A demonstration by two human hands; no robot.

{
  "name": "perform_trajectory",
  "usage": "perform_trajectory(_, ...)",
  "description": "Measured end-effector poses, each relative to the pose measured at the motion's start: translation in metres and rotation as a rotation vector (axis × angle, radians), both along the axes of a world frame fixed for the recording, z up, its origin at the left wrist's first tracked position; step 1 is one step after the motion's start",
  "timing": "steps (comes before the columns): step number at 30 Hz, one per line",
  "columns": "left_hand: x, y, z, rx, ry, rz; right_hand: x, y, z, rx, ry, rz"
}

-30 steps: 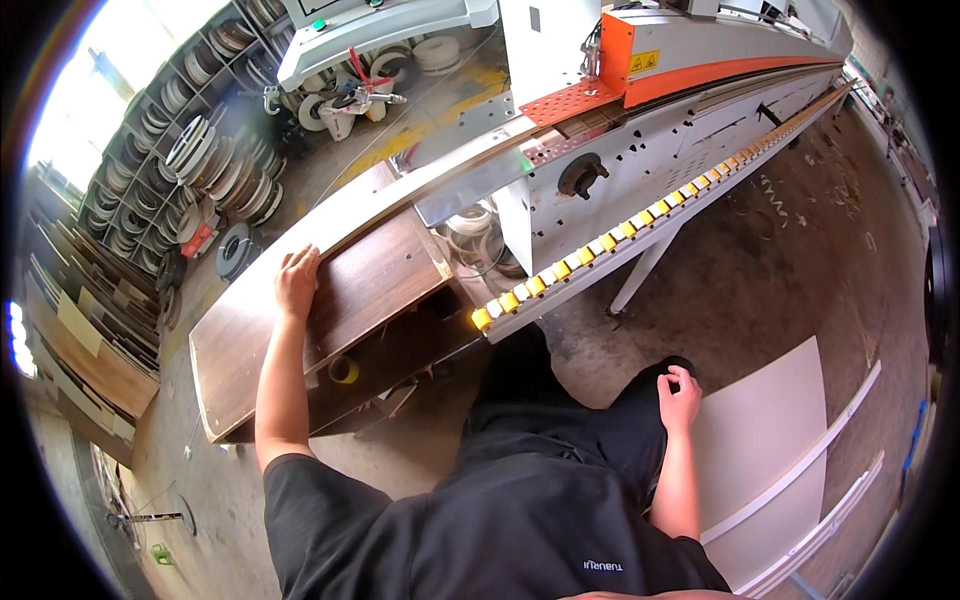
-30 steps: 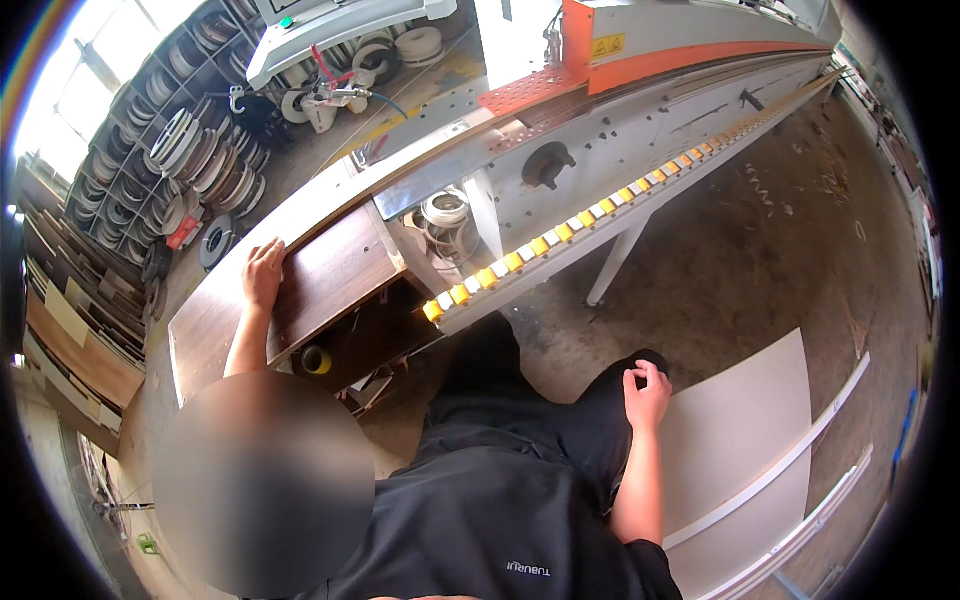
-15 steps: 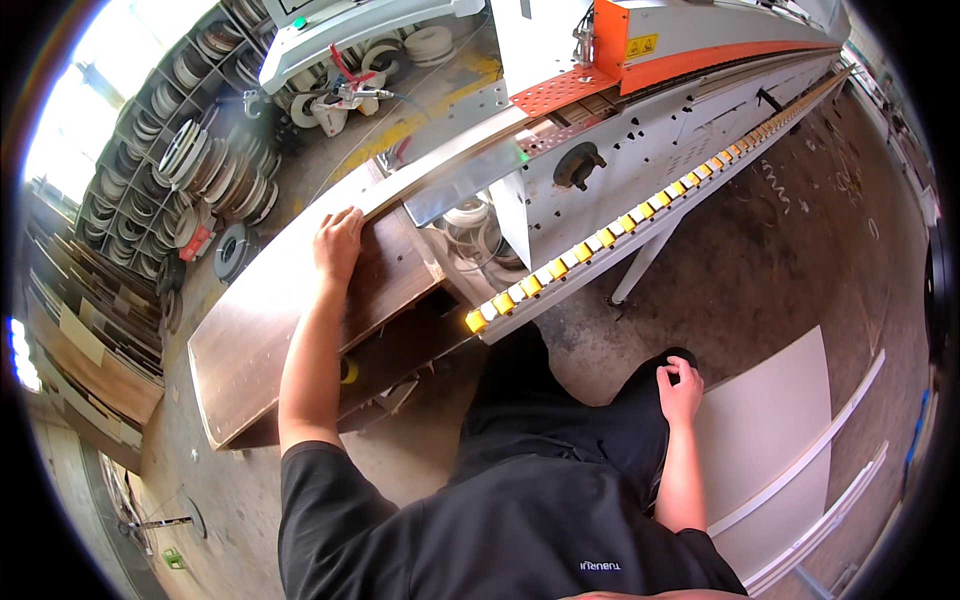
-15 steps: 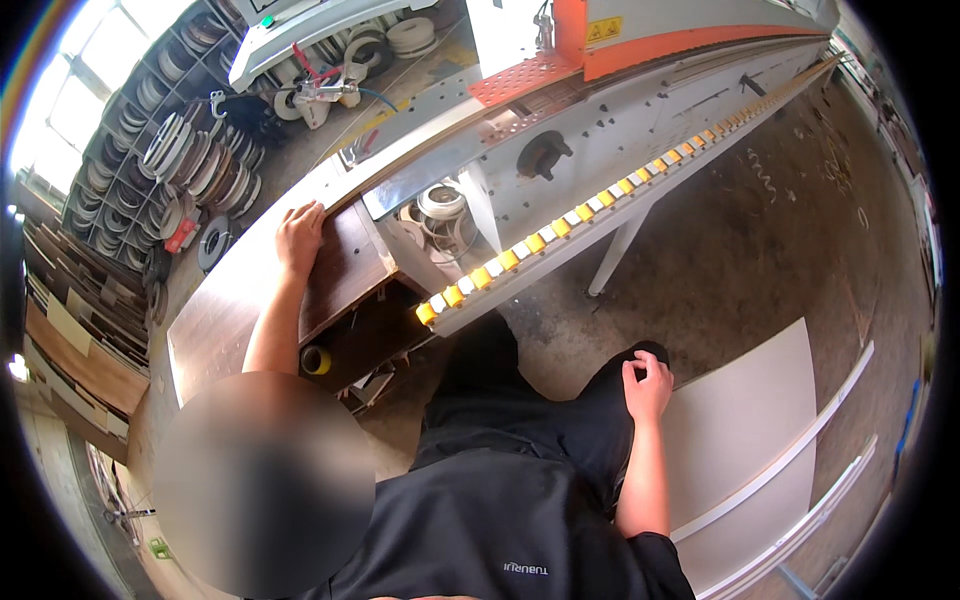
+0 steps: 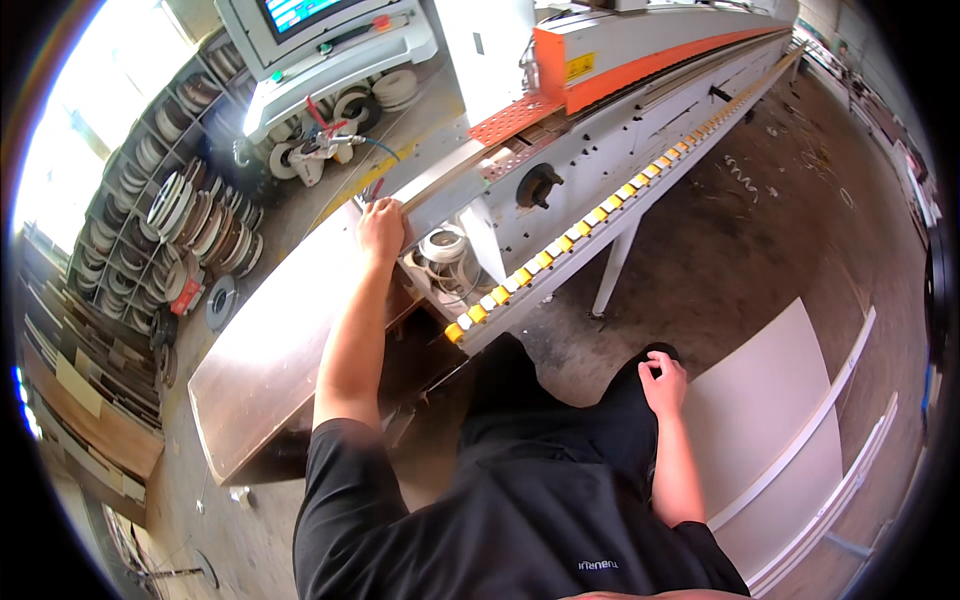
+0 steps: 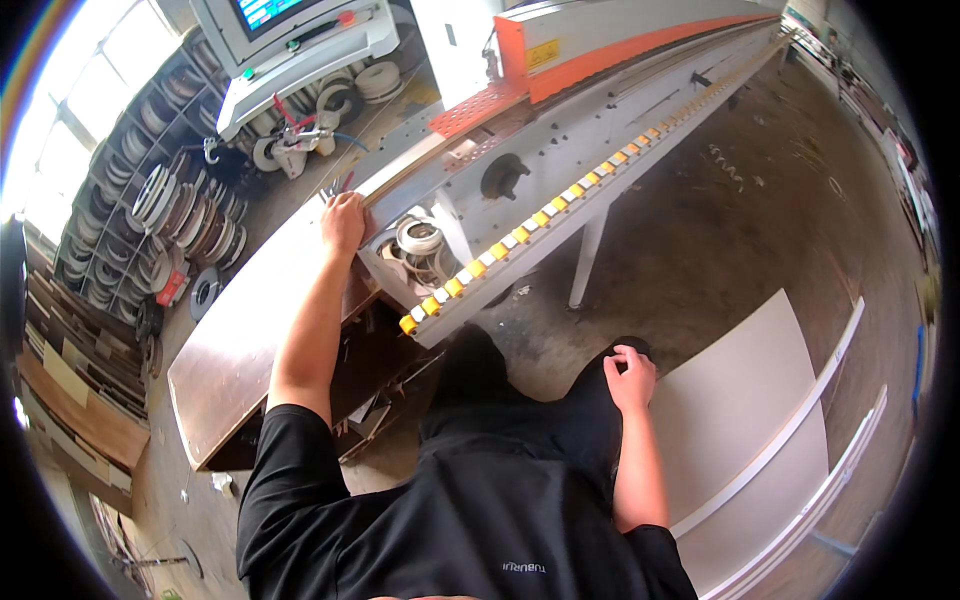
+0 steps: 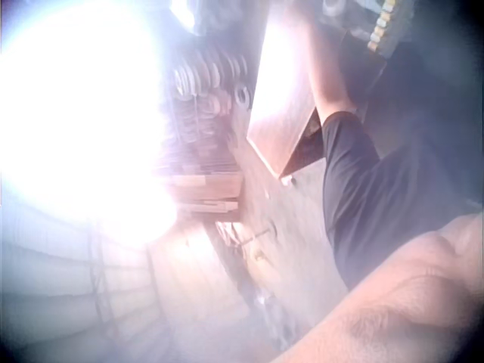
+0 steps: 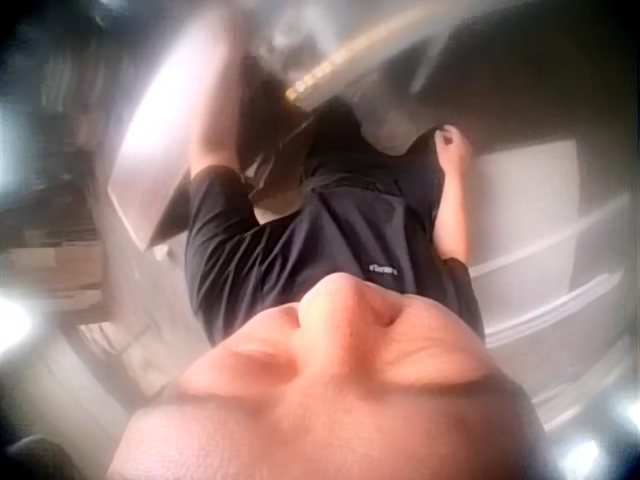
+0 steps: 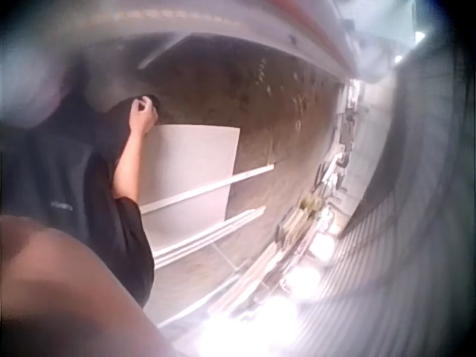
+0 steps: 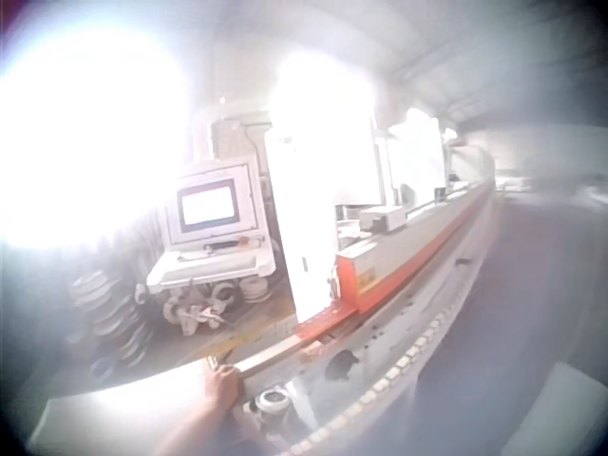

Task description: The person repeatedly feeds white plastic strips into an edge banding machine to apply adhesive tape to their edges. They then use yellow tape to secure the applied banding on a wooden board and handle multiple strips in a repetitive sequence.

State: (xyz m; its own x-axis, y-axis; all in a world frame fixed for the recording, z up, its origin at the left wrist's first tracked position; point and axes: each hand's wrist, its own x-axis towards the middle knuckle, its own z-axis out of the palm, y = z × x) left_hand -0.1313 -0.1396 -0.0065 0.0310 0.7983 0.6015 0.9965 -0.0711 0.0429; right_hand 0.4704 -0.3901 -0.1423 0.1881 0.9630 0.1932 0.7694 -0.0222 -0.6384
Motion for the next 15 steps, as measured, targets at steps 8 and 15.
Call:
perform_trajectory(8, 0.296, -0.068, 0.039, 0.029, -0.543, -0.659, 0.002, 0.0, 0.015, 0.063, 0.571, -0.142)
perform_trajectory(15, 0.424, -0.123, -0.025, -0.858, -2.322, -0.923, -0.089, 0.05, 0.139, 0.54, 0.377, 0.362)
